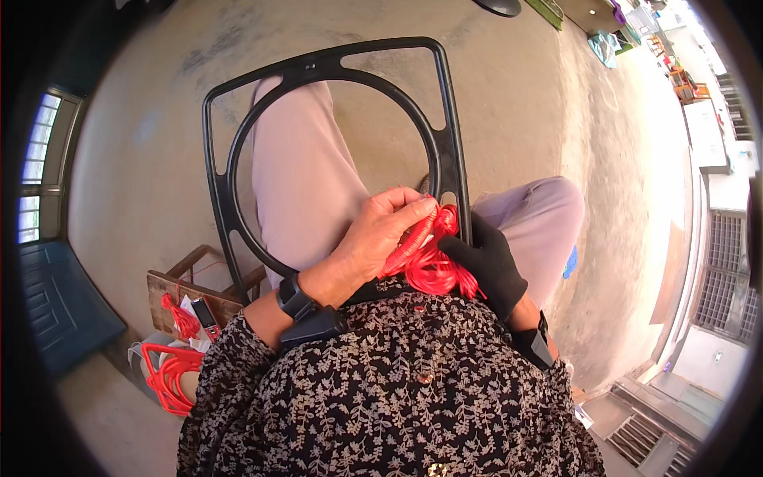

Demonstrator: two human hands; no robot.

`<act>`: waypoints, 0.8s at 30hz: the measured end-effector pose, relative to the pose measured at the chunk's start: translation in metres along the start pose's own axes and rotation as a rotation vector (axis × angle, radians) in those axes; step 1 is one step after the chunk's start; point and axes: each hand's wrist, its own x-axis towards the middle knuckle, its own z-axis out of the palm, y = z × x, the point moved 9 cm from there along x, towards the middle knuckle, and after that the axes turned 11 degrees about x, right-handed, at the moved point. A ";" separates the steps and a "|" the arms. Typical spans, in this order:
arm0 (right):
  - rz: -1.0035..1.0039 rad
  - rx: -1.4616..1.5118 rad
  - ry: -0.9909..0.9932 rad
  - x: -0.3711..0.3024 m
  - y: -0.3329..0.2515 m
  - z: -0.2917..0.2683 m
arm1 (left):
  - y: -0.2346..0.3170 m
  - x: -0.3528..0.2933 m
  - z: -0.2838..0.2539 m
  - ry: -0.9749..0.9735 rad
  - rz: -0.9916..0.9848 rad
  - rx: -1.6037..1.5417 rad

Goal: The person is wrapping a red rope around a circular part of a black plastic furniture frame.

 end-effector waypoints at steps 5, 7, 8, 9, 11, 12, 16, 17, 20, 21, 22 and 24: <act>-0.011 0.296 -0.167 0.010 -0.017 0.021 | 0.005 0.000 0.000 -0.034 0.071 0.022; 0.089 0.619 -0.126 0.019 0.014 0.000 | 0.005 -0.001 0.002 -0.027 0.057 0.045; 0.088 0.623 -0.121 0.022 0.023 -0.016 | 0.004 -0.001 0.004 -0.022 0.037 0.063; 0.014 0.748 -0.033 0.026 0.025 -0.039 | 0.005 -0.002 0.006 -0.022 0.031 0.064; -0.070 1.059 0.072 0.023 0.015 -0.076 | 0.003 -0.002 0.004 -0.010 -0.027 0.036; -0.068 1.059 0.073 0.020 0.014 -0.093 | 0.003 -0.003 0.002 -0.009 -0.029 0.035; -0.162 1.123 0.206 0.001 0.012 -0.166 | 0.000 -0.002 -0.003 -0.026 -0.070 -0.072; -0.212 1.121 0.171 -0.003 0.009 -0.177 | 0.002 -0.001 -0.001 -0.040 -0.054 -0.125; -0.215 1.042 0.107 0.002 0.002 -0.177 | 0.004 -0.002 0.000 -0.036 -0.057 -0.111; -0.207 1.018 0.107 0.008 0.000 -0.172 | 0.005 -0.002 0.001 -0.039 -0.054 -0.108; -0.202 0.996 0.108 0.014 -0.006 -0.157 | 0.005 -0.003 0.001 -0.032 -0.064 -0.081; -0.253 0.756 0.249 0.021 -0.022 -0.124 | 0.004 -0.001 0.002 -0.039 -0.078 -0.039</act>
